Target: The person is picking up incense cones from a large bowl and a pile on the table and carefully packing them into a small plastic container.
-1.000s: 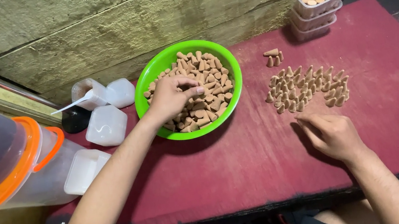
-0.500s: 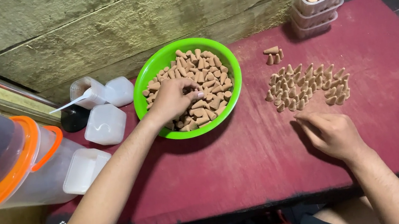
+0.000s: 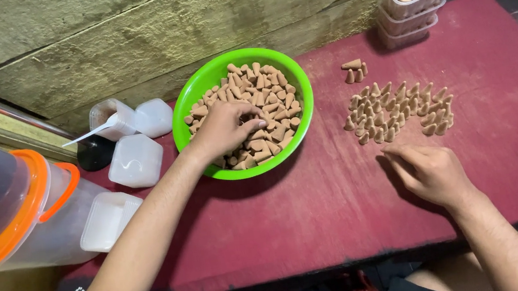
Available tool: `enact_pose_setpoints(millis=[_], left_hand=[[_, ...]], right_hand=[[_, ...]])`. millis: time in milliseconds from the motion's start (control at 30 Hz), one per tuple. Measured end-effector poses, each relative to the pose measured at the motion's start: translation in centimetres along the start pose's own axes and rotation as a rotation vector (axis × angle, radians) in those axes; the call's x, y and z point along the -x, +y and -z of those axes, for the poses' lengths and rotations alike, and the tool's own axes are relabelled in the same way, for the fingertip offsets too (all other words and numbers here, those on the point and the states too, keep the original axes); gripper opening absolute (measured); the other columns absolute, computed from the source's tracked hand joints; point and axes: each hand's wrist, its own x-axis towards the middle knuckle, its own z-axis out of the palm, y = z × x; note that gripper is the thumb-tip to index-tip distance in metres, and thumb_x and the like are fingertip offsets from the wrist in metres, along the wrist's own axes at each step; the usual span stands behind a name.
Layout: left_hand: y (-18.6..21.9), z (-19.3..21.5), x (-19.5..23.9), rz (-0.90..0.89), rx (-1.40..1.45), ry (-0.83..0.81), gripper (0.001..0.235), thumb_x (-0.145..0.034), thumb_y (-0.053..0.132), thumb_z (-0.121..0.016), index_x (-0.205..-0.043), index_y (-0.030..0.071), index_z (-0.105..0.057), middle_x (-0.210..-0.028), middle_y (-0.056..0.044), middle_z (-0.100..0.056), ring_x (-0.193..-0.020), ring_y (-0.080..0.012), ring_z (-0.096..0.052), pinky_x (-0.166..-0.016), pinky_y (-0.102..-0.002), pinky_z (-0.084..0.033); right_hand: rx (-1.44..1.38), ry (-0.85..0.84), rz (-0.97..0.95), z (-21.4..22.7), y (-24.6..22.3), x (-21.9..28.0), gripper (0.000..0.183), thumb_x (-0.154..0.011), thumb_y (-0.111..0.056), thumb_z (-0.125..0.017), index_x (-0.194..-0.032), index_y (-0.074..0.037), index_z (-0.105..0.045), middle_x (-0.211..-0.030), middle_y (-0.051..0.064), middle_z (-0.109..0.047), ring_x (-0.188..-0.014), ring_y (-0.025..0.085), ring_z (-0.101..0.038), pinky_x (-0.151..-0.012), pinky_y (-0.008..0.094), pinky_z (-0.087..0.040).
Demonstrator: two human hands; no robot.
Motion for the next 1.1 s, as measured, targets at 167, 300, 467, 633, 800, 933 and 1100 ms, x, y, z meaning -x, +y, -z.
enact_pose_setpoints(millis=[167, 300, 467, 633, 800, 933, 1100], left_hand=[[2.3, 0.2, 0.5, -0.210, 0.118, 0.232, 0.011, -0.089, 0.011, -0.079, -0.099, 0.013, -0.079, -0.087, -0.008, -0.079, -0.084, -0.0273, -0.076, -0.074, -0.035, -0.060], [8.3, -0.7, 1.8, -0.343, 0.132, 0.339, 0.013, -0.090, 0.010, -0.081, -0.103, 0.011, -0.078, -0.096, -0.008, -0.079, -0.092, -0.0278, -0.076, -0.082, -0.035, -0.060], [11.3, -7.4, 2.9, -0.385, 0.228, 0.215, 0.013, -0.091, 0.008, -0.077, -0.103, 0.012, -0.076, -0.098, -0.005, -0.079, -0.094, -0.0266, -0.076, -0.083, -0.037, -0.061], [10.9, -13.1, 2.6, -0.380, 0.228, 0.117, 0.009, -0.094, 0.011, -0.074, -0.102, 0.010, -0.074, -0.095, -0.007, -0.077, -0.090, -0.0271, -0.075, -0.080, -0.037, -0.062], [9.9, -16.4, 2.2, -0.405, 0.229, 0.109, 0.013, -0.094, 0.009, -0.072, -0.107, 0.009, -0.073, -0.098, -0.008, -0.075, -0.093, -0.0285, -0.074, -0.084, -0.039, -0.060], [9.9, -16.6, 2.5, -0.420, 0.251, 0.154, 0.019, -0.092, 0.009, -0.074, -0.111, 0.009, -0.072, -0.096, -0.009, -0.075, -0.090, -0.0295, -0.074, -0.082, -0.039, -0.061], [10.0, -16.2, 3.0, -0.376, 0.319, 0.199, 0.055, -0.086, 0.016, -0.082, -0.136, 0.008, -0.060, -0.098, -0.011, -0.076, -0.091, -0.0307, -0.075, -0.084, -0.042, -0.062]], right_hand=[[-0.104, 0.007, -0.117, 0.6, -1.0, -0.7, 0.019, -0.089, -0.007, -0.073, -0.105, -0.016, -0.077, -0.088, 0.010, -0.080, -0.081, 0.033, -0.076, -0.068, 0.044, -0.060], [-0.110, 0.007, -0.093, 0.1, -0.4, -0.3, 0.022, -0.089, -0.010, -0.072, -0.109, -0.019, -0.076, -0.089, 0.006, -0.079, -0.080, 0.029, -0.076, -0.069, 0.042, -0.061], [-0.223, 0.040, -0.071, 1.8, -2.6, -2.1, 0.020, -0.088, -0.010, -0.076, -0.108, -0.013, -0.076, -0.081, 0.008, -0.075, -0.071, 0.031, -0.073, -0.061, 0.042, -0.059], [-0.313, -0.014, -0.003, 2.2, -2.9, -2.1, 0.024, -0.083, -0.014, -0.082, -0.106, -0.008, -0.075, -0.076, 0.009, -0.071, -0.061, 0.031, -0.069, -0.051, 0.041, -0.055], [-0.366, -0.072, 0.013, 2.4, -2.8, -2.5, 0.023, -0.083, -0.016, -0.084, -0.104, -0.008, -0.076, -0.087, 0.010, -0.075, -0.072, 0.033, -0.074, -0.057, 0.043, -0.059], [-0.406, -0.130, 0.028, 2.2, -2.5, -2.5, 0.025, -0.085, -0.018, -0.082, -0.108, -0.010, -0.077, -0.090, 0.008, -0.077, -0.077, 0.032, -0.076, -0.062, 0.043, -0.061], [-0.331, -0.201, 0.059, 2.1, -2.7, -2.4, 0.026, -0.089, -0.021, -0.079, -0.111, -0.009, -0.075, -0.096, 0.012, -0.077, -0.086, 0.035, -0.076, -0.067, 0.047, -0.061]])
